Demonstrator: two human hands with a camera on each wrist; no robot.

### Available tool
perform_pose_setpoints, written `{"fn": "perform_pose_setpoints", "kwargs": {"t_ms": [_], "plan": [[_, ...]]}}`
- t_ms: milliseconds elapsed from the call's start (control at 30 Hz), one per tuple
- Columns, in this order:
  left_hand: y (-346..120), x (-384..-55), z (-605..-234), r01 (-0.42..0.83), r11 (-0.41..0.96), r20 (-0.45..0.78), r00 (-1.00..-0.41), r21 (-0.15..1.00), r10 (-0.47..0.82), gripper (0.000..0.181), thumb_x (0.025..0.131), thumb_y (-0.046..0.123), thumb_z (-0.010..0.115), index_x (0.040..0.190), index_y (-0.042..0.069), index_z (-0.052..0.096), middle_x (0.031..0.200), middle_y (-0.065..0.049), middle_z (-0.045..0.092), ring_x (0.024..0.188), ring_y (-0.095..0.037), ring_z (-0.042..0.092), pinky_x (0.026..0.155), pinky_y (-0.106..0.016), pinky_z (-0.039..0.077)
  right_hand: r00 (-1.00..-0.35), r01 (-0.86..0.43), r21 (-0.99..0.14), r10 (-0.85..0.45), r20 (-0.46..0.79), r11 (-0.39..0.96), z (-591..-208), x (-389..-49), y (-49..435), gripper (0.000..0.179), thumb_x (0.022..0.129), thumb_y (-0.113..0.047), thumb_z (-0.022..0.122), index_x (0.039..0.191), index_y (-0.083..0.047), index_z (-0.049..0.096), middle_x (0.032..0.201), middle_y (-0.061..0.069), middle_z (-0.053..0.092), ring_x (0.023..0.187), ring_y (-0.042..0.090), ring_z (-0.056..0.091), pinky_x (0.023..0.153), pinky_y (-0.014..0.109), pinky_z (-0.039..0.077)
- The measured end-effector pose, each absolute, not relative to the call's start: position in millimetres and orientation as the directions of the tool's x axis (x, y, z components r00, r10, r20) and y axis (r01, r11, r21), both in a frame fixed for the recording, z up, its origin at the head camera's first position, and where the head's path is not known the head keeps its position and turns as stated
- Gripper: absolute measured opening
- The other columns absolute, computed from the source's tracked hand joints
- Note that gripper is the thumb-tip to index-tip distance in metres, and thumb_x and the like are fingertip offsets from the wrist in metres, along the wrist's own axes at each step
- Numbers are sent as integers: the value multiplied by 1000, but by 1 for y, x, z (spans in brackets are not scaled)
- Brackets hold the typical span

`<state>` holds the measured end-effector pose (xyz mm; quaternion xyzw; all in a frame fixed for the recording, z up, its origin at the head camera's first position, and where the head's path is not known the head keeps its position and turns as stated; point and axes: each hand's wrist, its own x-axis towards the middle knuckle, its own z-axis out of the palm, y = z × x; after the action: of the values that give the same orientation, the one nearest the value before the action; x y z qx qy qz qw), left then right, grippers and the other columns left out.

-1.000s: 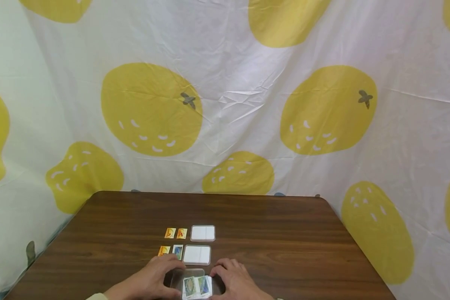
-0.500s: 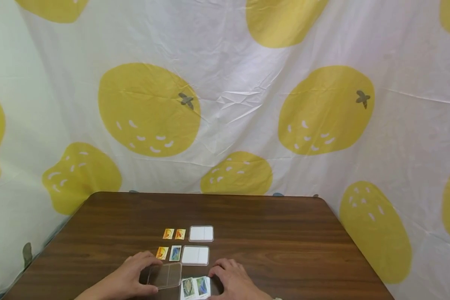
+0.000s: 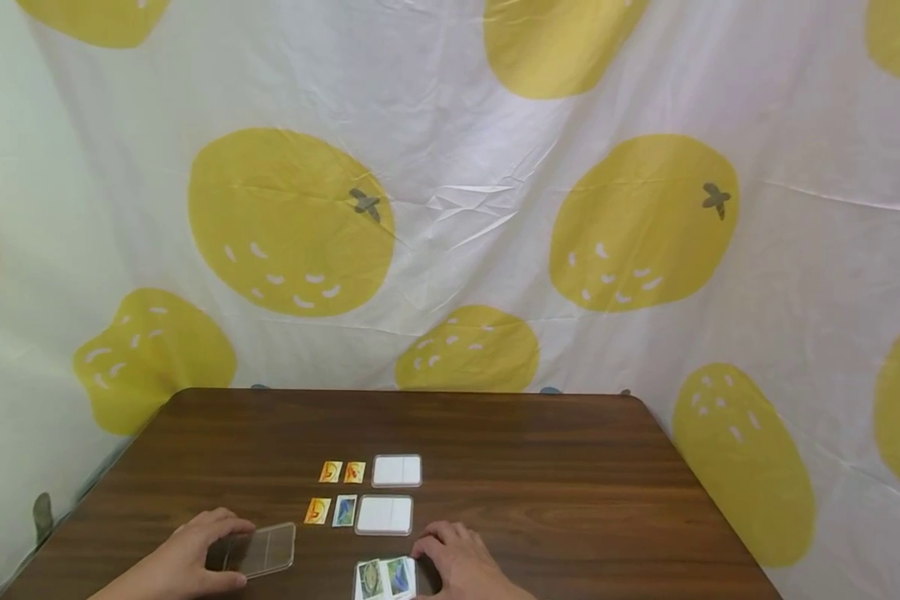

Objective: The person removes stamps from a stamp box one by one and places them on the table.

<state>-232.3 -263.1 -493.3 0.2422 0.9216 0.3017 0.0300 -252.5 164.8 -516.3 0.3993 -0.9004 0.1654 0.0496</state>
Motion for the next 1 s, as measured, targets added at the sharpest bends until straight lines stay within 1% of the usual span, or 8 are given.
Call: {"fn": "perform_pose_setpoints", "kwargs": {"t_ms": [133, 233, 333, 433, 500, 600, 800, 1000], "plan": [[-281, -234, -491, 409, 698, 56, -881, 588, 469, 55, 83, 39, 79, 124, 6, 62, 115, -5, 57, 102, -32, 53, 78, -63, 41, -678, -733, -272, -703, 216, 624, -515, -252, 165, 55, 83, -61, 68, 117, -19, 62, 127, 7, 53, 114, 26, 49, 90, 56, 42], [-290, -235, -491, 428, 709, 65, -876, 561, 478, 54, 83, 38, 79, 123, 6, 63, 116, -6, 57, 102, -34, 53, 77, -65, 41, -688, -722, -291, -697, 201, 628, -513, -252, 164, 55, 84, -61, 68, 118, -19, 62, 129, 6, 53, 115, 26, 49, 91, 57, 42], [-294, -235, -494, 458, 736, 100, -874, 498, 476, 54, 80, 39, 81, 121, 8, 65, 113, -3, 58, 100, -28, 54, 76, -58, 43, -694, -715, -299, -693, 194, 632, -514, -253, 163, 53, 84, -60, 68, 117, -19, 61, 129, 6, 52, 115, 26, 49, 92, 57, 41], [-295, -234, -498, 489, 759, 153, -868, 430, 473, 55, 76, 39, 83, 118, 8, 67, 110, -2, 59, 96, -23, 53, 73, -49, 41, -695, -715, -295, -691, 200, 634, -517, -254, 163, 52, 84, -61, 67, 116, -20, 62, 128, 5, 53, 115, 25, 49, 92, 56, 42], [-295, -233, -501, 500, 770, 176, -865, 397, 471, 55, 74, 38, 84, 117, 7, 68, 108, -3, 60, 95, -24, 53, 72, -46, 40, -693, -718, -286, -691, 206, 635, -518, -254, 164, 52, 84, -62, 66, 116, -21, 62, 128, 5, 53, 114, 25, 49, 91, 56, 42], [-294, -234, -504, 500, 782, 178, -865, 371, 469, 57, 73, 36, 85, 117, 4, 67, 108, -4, 59, 95, -27, 53, 71, -46, 41, -688, -723, -279, -694, 211, 632, -519, -254, 164, 51, 85, -62, 66, 116, -22, 61, 128, 5, 53, 114, 25, 49, 91, 56, 42], [-290, -235, -504, 472, 805, 164, -881, 360, 443, 62, 72, 37, 85, 121, 3, 65, 108, -4, 57, 95, -30, 53, 70, -47, 41, -698, -711, -302, -692, 185, 636, -515, -252, 164, 50, 85, -59, 68, 117, -21, 61, 129, 6, 52, 115, 26, 49, 92, 56, 41], [-277, -236, -496, 465, 790, 188, -885, 400, 426, 65, 77, 42, 82, 125, 3, 62, 112, -5, 57, 100, -31, 53, 72, -54, 43, -709, -699, -308, -685, 172, 646, -513, -251, 164, 50, 84, -58, 69, 117, -21, 61, 130, 6, 52, 116, 26, 48, 93, 56, 41]]}}
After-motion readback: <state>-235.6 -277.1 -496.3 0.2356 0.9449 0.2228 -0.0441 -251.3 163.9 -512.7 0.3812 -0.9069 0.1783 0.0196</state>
